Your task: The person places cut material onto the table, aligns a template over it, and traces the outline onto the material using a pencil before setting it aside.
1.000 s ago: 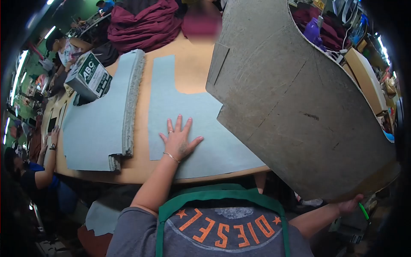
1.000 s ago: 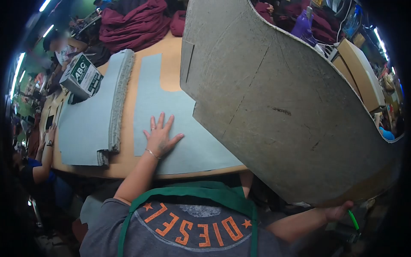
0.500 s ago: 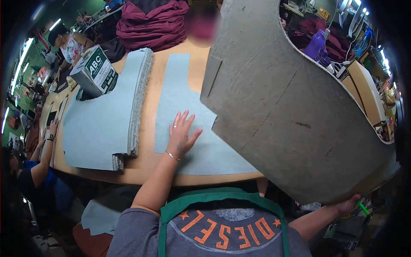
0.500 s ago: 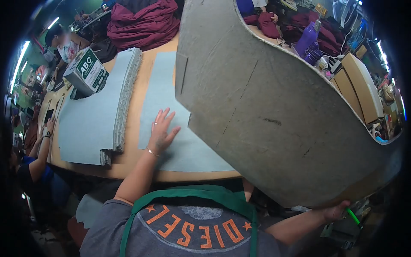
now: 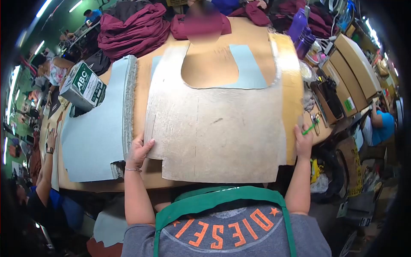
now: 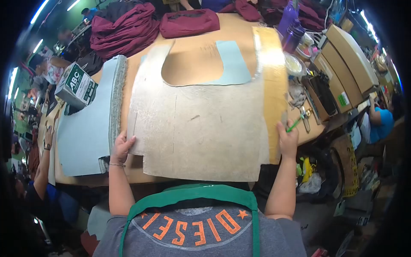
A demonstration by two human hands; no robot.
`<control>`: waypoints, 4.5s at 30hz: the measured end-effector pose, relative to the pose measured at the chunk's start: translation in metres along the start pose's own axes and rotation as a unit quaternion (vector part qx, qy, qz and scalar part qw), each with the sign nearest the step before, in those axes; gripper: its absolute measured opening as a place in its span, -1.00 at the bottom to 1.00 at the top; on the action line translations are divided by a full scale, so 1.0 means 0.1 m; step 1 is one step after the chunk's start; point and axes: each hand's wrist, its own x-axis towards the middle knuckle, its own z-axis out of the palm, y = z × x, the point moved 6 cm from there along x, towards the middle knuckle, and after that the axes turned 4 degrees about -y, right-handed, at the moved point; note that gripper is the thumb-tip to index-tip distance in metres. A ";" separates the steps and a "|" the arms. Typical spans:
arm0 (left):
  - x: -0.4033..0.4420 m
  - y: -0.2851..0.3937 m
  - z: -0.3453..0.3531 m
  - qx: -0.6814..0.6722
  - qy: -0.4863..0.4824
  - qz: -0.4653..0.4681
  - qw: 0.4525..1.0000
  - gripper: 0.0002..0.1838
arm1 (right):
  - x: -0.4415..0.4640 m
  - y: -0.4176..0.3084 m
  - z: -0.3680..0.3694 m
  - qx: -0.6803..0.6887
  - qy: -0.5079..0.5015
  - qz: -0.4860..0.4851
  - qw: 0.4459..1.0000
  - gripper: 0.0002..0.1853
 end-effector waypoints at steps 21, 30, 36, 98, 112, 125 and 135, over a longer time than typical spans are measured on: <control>0.51 -0.40 -0.22 0.269 0.153 0.016 0.951 -0.47 | 0.89 0.51 0.71 -0.404 -0.063 0.092 0.908 -0.54; 0.48 -0.10 -0.06 0.421 0.168 0.041 0.890 -0.37 | 1.00 0.51 0.81 -0.457 -0.107 0.110 0.876 -0.56; 0.50 -0.05 -0.04 0.421 0.096 0.042 0.901 -0.37 | 1.10 0.49 0.87 -0.544 -0.237 0.111 0.797 -0.48; 0.48 -0.20 -0.16 0.493 0.091 0.059 0.863 -0.20 | 0.69 0.49 0.69 -0.435 -0.069 0.095 0.892 -0.48; 0.45 -0.16 -0.13 0.496 0.092 0.053 0.862 -0.20 | 0.70 0.48 0.70 -0.432 -0.086 0.111 0.891 -0.48; 0.47 -0.15 -0.15 0.548 0.095 0.103 0.824 -0.25 | 0.69 0.47 0.69 -0.449 -0.080 0.075 0.887 -0.51; 0.41 -0.03 -0.11 0.523 0.088 0.045 0.847 -0.37 | 0.81 0.62 0.69 -0.451 -0.117 -0.013 0.885 -0.52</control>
